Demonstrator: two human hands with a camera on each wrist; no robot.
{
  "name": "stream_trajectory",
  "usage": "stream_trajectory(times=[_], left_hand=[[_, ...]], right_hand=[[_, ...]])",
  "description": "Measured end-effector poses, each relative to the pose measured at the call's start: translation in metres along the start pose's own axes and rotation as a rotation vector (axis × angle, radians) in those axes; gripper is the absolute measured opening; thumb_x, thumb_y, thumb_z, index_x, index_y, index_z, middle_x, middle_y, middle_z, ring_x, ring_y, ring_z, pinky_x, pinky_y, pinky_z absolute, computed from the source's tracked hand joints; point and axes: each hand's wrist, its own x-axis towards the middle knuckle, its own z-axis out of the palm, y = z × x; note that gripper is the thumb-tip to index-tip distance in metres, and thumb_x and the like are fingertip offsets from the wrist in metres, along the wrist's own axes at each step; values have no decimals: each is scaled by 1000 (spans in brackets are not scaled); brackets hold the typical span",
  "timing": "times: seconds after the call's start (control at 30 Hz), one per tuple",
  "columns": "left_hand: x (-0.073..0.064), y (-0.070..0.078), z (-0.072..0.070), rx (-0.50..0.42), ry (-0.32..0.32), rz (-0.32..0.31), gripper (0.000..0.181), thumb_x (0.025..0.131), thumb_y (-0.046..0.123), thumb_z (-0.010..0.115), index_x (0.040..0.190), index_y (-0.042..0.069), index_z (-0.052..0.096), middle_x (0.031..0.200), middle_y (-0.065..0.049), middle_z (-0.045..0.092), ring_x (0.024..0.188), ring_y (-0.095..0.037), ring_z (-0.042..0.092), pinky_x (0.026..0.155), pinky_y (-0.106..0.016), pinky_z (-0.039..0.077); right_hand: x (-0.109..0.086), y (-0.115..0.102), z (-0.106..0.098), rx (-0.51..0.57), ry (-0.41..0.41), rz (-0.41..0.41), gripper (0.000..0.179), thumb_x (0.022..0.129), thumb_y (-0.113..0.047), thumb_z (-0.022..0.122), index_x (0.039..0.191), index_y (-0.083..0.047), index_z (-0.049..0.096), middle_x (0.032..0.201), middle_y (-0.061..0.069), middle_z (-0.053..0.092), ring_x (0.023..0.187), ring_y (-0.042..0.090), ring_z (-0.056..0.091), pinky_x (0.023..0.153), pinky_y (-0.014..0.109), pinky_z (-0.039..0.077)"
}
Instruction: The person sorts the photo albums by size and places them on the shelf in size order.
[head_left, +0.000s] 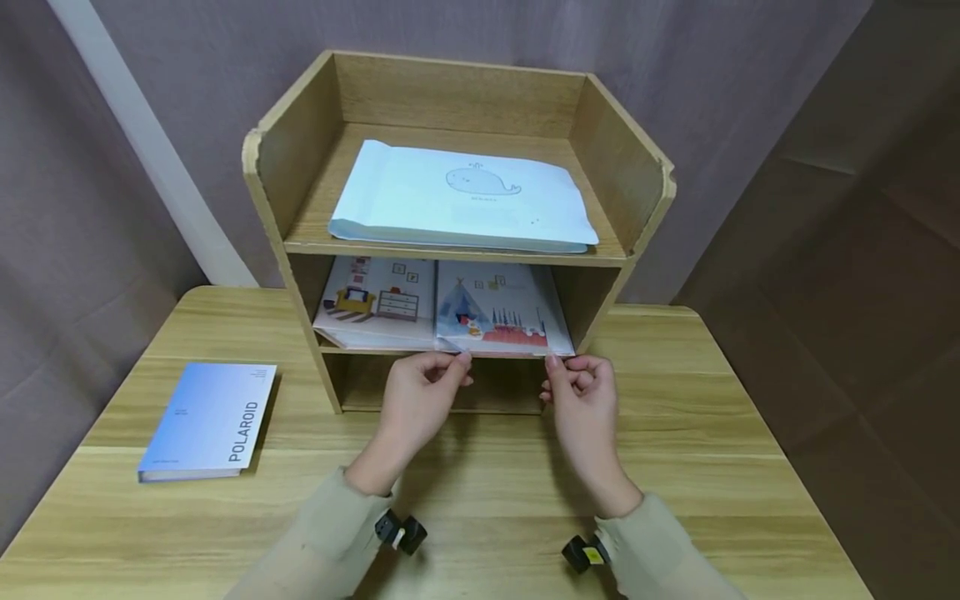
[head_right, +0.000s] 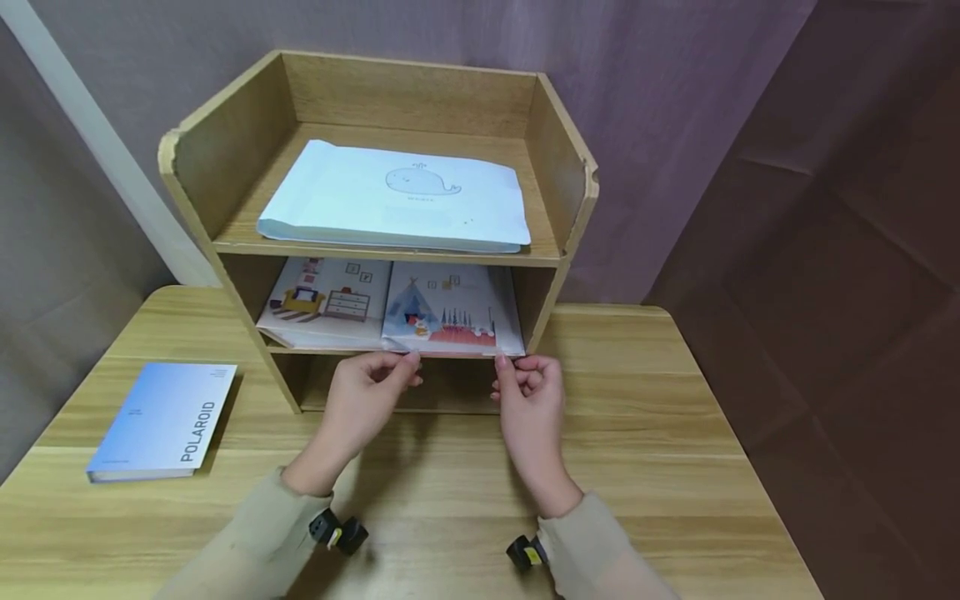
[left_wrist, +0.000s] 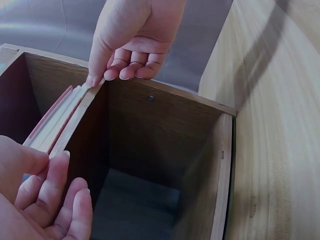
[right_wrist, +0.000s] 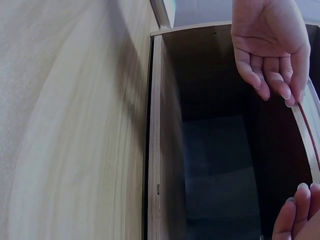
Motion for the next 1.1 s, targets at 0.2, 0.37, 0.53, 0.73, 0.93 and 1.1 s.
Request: stream_trajectory(times=[0.2,0.37,0.53,0.73,0.93,1.1], left_hand=[[1,0,0,-20,1,-17,22,93,31,66,80,16,76,68,8,69,63,-15,62,49,-27,45],[-2,-2,-1,-48,-12,-4,19,93,29,67,84,14,75,73,6,70,67,-16,65,55,-27,50],[-8,-4,-5,-54,-57,17,16,91,28,69,93,12,72,83,2,69,74,-15,63,64,-28,53],[-15,-8,-13,-86,-113,-10,23,88,32,73,100,13,69,90,-1,67,80,-17,63,69,-29,54],[-24,-13,-29,-67,-126,-16,26,86,35,74,102,15,69,93,-1,67,83,-17,63,73,-31,54],[-30,-20,-47,-46,-126,-16,29,85,38,75,101,15,68,93,0,66,84,-18,63,76,-32,55]], right_hand=[[1,0,1,1,10,11,32,93,-21,66,104,-2,43,78,18,61,69,34,62,59,31,58],[0,-1,2,19,1,19,33,93,-21,66,105,-1,43,77,15,62,68,32,62,59,30,57],[-6,-2,0,34,-17,35,34,93,-21,67,108,-1,44,79,20,60,63,25,61,59,31,56],[-15,0,1,30,-57,41,33,92,-18,68,108,0,46,79,20,60,59,23,59,55,29,55],[-26,2,10,31,-131,79,32,92,-16,68,108,0,46,80,21,60,59,23,59,56,28,54],[-38,-11,20,-8,-210,117,32,92,-13,67,109,4,46,78,16,60,59,17,56,55,25,50]])
